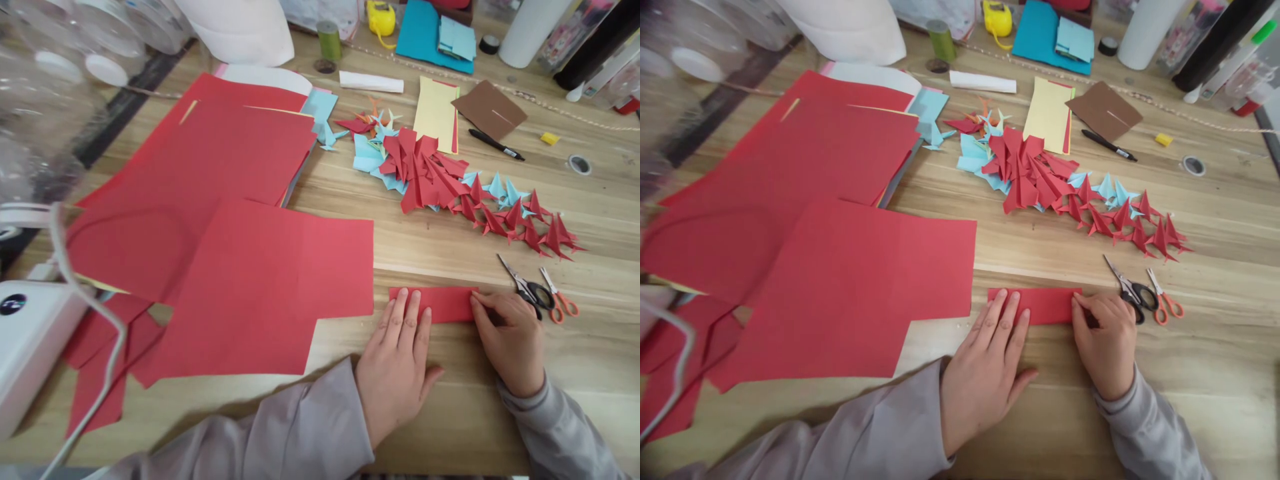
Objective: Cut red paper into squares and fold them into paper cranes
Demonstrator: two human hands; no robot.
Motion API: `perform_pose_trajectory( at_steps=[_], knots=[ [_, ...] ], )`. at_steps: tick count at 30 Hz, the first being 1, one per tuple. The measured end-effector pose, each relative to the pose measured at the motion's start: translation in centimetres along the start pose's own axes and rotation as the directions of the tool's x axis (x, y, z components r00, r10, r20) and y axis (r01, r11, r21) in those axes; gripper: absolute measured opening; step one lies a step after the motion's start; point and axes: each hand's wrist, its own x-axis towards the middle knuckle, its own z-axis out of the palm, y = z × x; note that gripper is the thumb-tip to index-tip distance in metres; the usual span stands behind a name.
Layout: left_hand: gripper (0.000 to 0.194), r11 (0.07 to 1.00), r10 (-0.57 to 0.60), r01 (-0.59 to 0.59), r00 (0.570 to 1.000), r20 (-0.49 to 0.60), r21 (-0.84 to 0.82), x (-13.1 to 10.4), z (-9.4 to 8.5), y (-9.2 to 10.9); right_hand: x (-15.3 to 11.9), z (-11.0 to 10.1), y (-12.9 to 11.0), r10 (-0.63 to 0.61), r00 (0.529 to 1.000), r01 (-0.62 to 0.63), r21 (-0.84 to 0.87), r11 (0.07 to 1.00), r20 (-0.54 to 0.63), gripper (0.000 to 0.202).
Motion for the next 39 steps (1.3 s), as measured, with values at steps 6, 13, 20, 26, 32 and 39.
perform_pose_trajectory(
  at_steps=[6, 13, 20, 26, 32, 39],
  knots=[
    [0.072, 1.0, -0.008, 0.008, 1.0, -0.028, 0.0, 0.1, 0.0, 0.0, 0.0, 0.0, -0.1, 0.006, 1.0, -0.006, -0.005, 1.0, 0.001, 0.016],
    [0.072, 1.0, 0.022, -0.022, 0.999, -0.027, 0.018, 0.2, -0.1, -0.2, -0.1, -0.1, -0.6, -0.069, 0.998, 0.068, -0.089, 0.994, -0.009, 0.015],
    [0.072, 0.999, 0.036, -0.035, 0.999, -0.038, 0.036, 0.6, -0.3, -0.4, -0.3, -0.2, -1.3, -0.133, 0.991, 0.128, -0.254, 0.959, -0.001, 0.017],
    [0.071, 0.998, 0.043, -0.042, 0.998, -0.038, 0.043, 1.0, -0.5, -0.7, -0.3, -0.2, -1.4, -0.148, 0.989, 0.138, -0.271, 0.953, -0.019, 0.019],
    [0.069, 0.997, 0.048, -0.046, 0.998, -0.029, 0.069, 1.3, -0.7, -0.7, -0.4, 0.0, -1.4, -0.117, 0.993, 0.109, -0.276, 0.955, -0.013, 0.02],
    [0.069, 0.995, 0.055, -0.054, 0.998, -0.015, 0.086, 1.3, -0.8, -0.7, -1.0, -0.7, -2.0, -0.156, 0.987, 0.127, -0.368, 0.921, -0.049, 0.022]
  ],
)
